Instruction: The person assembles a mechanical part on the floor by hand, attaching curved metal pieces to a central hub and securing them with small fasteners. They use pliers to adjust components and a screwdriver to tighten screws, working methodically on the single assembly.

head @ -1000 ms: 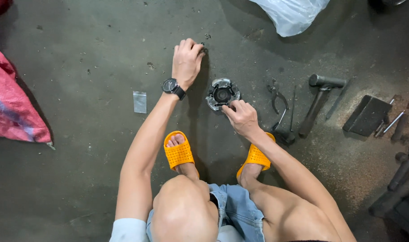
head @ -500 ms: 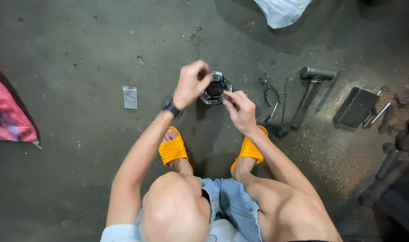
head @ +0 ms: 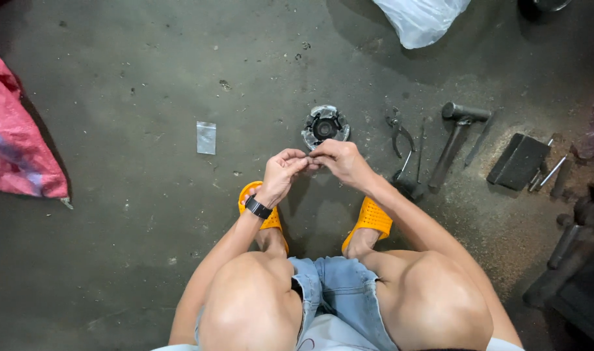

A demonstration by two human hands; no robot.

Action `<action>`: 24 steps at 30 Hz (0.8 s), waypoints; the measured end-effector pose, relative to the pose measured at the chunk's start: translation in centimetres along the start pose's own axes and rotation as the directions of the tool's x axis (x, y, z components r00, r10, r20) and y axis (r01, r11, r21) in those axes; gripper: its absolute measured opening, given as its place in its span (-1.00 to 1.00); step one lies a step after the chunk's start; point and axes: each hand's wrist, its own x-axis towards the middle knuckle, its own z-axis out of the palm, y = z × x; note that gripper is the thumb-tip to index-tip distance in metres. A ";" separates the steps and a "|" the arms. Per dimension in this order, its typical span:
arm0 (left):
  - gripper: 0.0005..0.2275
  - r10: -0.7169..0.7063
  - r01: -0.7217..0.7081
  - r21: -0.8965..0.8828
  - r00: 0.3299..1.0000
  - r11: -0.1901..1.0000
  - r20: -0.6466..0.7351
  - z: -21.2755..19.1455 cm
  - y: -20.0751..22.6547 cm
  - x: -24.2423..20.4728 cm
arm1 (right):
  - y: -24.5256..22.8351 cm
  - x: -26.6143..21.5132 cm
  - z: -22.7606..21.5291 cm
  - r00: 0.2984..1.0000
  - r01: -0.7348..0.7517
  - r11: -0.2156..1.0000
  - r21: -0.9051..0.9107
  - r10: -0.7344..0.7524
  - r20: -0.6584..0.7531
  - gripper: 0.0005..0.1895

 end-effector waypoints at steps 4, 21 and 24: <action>-0.80 0.059 -0.060 0.007 0.998 0.998 0.021 -0.1 1.1 0.7 | 3.5 1.8 -1.0 0.997 0.078 0.961 -0.265 -0.078 0.009 -0.91; -0.96 0.653 -0.569 0.822 0.634 0.033 0.413 -2.7 10.3 9.9 | 6.5 6.6 -1.1 0.955 0.282 0.641 -0.714 -0.259 0.145 -0.83; -0.94 0.555 -0.517 0.806 0.596 -0.288 0.581 -3.2 11.1 14.0 | 6.9 6.0 -0.9 0.910 0.351 0.559 -0.751 -0.394 0.132 -0.71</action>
